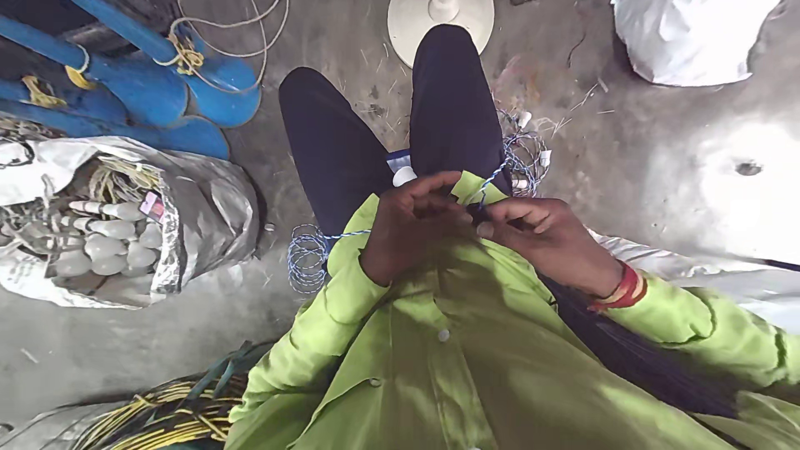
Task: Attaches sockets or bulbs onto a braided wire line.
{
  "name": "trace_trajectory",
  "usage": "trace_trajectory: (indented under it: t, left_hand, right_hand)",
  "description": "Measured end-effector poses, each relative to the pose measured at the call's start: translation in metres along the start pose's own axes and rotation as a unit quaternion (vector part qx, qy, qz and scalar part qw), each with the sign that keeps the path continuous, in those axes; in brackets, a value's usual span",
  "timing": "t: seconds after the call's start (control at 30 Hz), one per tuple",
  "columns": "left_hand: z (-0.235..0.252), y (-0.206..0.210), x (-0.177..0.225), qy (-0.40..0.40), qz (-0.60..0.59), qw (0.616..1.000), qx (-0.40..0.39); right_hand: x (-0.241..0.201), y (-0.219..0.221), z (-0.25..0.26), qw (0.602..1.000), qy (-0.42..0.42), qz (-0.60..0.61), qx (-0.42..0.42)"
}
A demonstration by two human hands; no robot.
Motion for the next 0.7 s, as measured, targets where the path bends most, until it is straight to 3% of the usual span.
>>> trace_trajectory:
  t: [0.23,0.37,0.7]
  left_hand:
    - [0.004,-0.002,-0.013,-0.011,-0.035,0.999,0.013]
    - [0.002,-0.004,-0.017,-0.048,-0.035,0.998,-0.025]
    - [0.001,0.0,-0.015,0.017,0.015,1.0,-0.021]
  right_hand:
    - [0.004,0.003,0.0,0.998,-0.056,-0.01,-0.007]
    - [0.006,0.002,-0.001,0.998,-0.058,-0.026,-0.017]
    - [0.008,0.001,-0.003,0.997,-0.043,-0.052,-0.032]
Point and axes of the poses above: each hand's wrist, its own z-axis towards the middle knuckle, its own y-axis out of the palm, x = y × z, the point moved 3 cm from there along z, towards the middle knuckle, and after that the axes turned 2 degrees about -y, right-handed, at the moved point
